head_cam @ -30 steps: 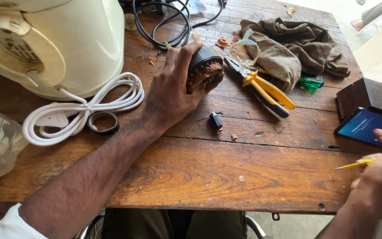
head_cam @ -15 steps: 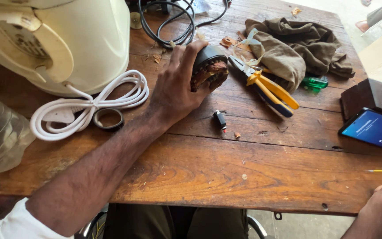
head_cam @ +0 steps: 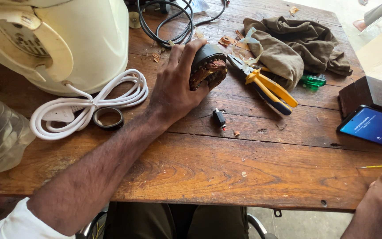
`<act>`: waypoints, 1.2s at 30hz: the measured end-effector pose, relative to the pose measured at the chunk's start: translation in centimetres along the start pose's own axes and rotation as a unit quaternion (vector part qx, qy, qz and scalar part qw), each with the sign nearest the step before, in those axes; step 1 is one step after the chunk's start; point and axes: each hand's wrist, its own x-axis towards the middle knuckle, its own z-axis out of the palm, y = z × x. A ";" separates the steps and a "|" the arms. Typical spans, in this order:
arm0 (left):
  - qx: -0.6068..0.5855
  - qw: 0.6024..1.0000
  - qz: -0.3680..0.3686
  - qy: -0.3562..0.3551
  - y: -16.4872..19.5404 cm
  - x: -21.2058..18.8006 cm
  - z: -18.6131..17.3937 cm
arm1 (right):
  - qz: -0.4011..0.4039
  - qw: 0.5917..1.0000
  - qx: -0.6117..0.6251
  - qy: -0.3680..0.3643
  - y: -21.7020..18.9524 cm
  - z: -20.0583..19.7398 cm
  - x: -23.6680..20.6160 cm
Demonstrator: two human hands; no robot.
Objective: The person uses a yellow-handled screwdriver to scrape and clean the copper windings of a cylindrical electrical component held in the left hand. The person repeatedly rotates the component and works on different sections of the windings while seated at a wooden workbench.
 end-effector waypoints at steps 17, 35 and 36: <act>-0.020 0.999 -0.020 -0.016 0.1 0.2 -0.3 | -0.002 1.000 -0.002 -0.009 -0.3 0.3 0.1; -0.003 0.999 -0.049 0.005 0.2 0.1 0.6 | -0.001 1.000 -0.011 -0.022 0.8 0.3 -0.2; -0.007 0.999 -0.036 0.005 0.1 0.1 0.5 | -0.001 1.000 -0.009 -0.024 0.8 0.4 -0.2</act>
